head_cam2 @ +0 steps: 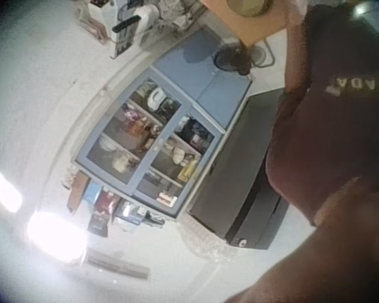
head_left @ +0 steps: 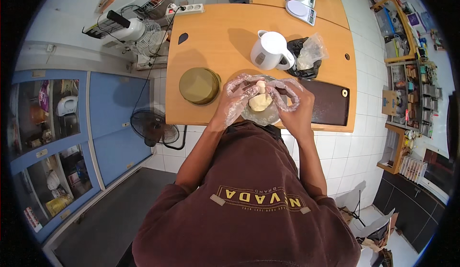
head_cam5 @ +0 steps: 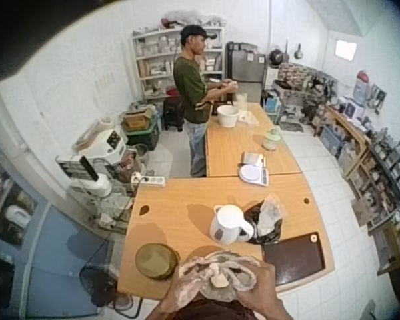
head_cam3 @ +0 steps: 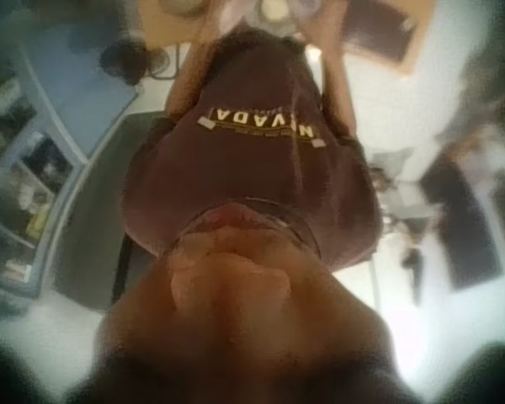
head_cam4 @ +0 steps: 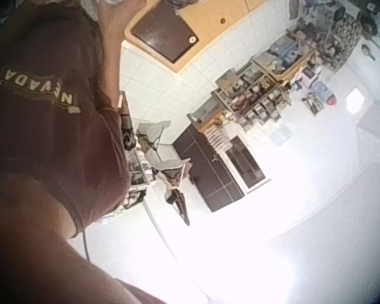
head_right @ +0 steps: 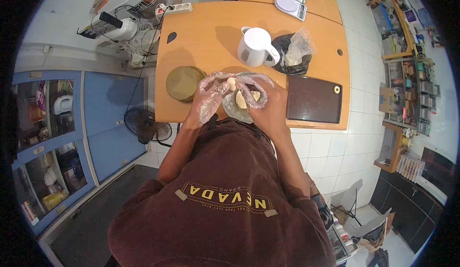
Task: The person handles and shapes pieces of dough by hand. They roll a piece of dough into a ball between their hands and place it back into a bowl.
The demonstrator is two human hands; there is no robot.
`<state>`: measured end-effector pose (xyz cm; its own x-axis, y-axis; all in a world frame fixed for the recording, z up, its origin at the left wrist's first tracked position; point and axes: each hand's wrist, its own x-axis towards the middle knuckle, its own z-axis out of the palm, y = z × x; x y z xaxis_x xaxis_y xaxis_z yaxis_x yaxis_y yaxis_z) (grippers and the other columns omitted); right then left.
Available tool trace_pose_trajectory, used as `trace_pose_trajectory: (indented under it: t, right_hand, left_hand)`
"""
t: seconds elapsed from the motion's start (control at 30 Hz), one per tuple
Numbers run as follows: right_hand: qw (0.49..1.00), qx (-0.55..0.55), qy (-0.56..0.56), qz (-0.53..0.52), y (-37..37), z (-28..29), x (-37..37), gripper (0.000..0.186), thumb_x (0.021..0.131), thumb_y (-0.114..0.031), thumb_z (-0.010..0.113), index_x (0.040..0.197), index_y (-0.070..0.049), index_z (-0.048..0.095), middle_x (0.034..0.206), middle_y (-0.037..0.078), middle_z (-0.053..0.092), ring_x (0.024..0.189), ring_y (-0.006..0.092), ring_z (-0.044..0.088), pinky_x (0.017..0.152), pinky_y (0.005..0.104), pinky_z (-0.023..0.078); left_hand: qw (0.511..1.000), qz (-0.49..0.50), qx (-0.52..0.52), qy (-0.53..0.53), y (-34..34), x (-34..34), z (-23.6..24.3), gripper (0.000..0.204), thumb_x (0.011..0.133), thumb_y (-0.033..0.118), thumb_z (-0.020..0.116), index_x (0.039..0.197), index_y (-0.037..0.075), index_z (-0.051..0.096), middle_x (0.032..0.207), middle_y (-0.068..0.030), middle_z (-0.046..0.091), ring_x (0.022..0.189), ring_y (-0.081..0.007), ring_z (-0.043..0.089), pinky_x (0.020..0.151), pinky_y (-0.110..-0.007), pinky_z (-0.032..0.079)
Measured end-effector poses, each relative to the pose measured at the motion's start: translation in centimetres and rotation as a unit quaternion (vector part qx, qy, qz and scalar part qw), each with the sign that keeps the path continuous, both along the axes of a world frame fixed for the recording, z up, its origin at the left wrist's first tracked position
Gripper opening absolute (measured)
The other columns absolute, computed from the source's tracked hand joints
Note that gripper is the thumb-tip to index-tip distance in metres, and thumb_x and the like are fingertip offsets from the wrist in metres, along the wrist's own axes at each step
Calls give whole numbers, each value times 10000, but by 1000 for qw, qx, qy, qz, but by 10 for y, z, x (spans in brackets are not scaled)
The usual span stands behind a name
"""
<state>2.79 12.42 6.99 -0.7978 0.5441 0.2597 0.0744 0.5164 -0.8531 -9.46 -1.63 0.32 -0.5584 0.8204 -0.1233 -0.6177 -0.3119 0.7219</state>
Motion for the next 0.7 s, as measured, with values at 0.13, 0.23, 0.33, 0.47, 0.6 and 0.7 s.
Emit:
trace_pose_trajectory:
  t: [0.13, 0.23, 0.33, 0.47, 0.6, 0.7]
  right_hand:
    - [999, -20, -14, 25, 4, 7, 3, 244, 825, -41, 803, 1062, -4, 764, 1036, 174, 748, 936, 333, 734, 818, 400, 566]
    - [996, 34, -9, 78, 13, 5, 9, 311, 794, -14, 800, 1100, -1, 741, 1094, 189, 729, 974, 363, 721, 846, 413, 565]
    - [990, 102, 13, 98, 17, -3, 12, 352, 764, -6, 821, 1108, -2, 743, 1076, 176, 730, 944, 349, 718, 835, 401, 565]
    - [988, 130, 20, 86, 19, -11, 15, 358, 747, -13, 846, 1092, -7, 752, 1053, 161, 750, 913, 327, 729, 813, 387, 566]
    - [989, 128, 13, 78, 17, -12, 16, 340, 746, -12, 845, 1072, -3, 752, 1047, 162, 752, 917, 329, 730, 809, 390, 566]
    - [989, 128, 6, 75, 15, -10, 16, 335, 748, -7, 840, 1071, -7, 752, 1045, 156, 751, 908, 328, 728, 805, 388, 565]
  left_hand:
    - [999, 4, 33, -37, 2, 3, -2, 240, 1013, 78, 650, 1231, -22, 641, 1244, -131, 675, 1186, -225, 647, 1049, -404, 532]
    - [997, -5, 32, -76, 0, 2, -12, 242, 987, 84, 705, 1201, -13, 648, 1209, -112, 690, 1112, -183, 674, 961, -362, 575]
    - [997, -22, 20, -76, -1, 1, -15, 217, 992, 96, 706, 1184, 4, 663, 1185, -93, 690, 1070, -167, 674, 893, -338, 577]
    - [998, -38, -3, -47, -2, 2, -10, 220, 1013, 119, 672, 1203, 8, 672, 1178, -79, 698, 1064, -166, 660, 910, -353, 549]
    - [998, -49, -12, -46, -4, 2, -7, 230, 994, 111, 696, 1198, 6, 678, 1147, -67, 702, 1055, -163, 658, 910, -349, 546]
    - [997, -58, -3, -56, -5, 1, -4, 243, 981, 104, 711, 1199, 1, 679, 1158, -72, 698, 1060, -170, 658, 913, -346, 547]
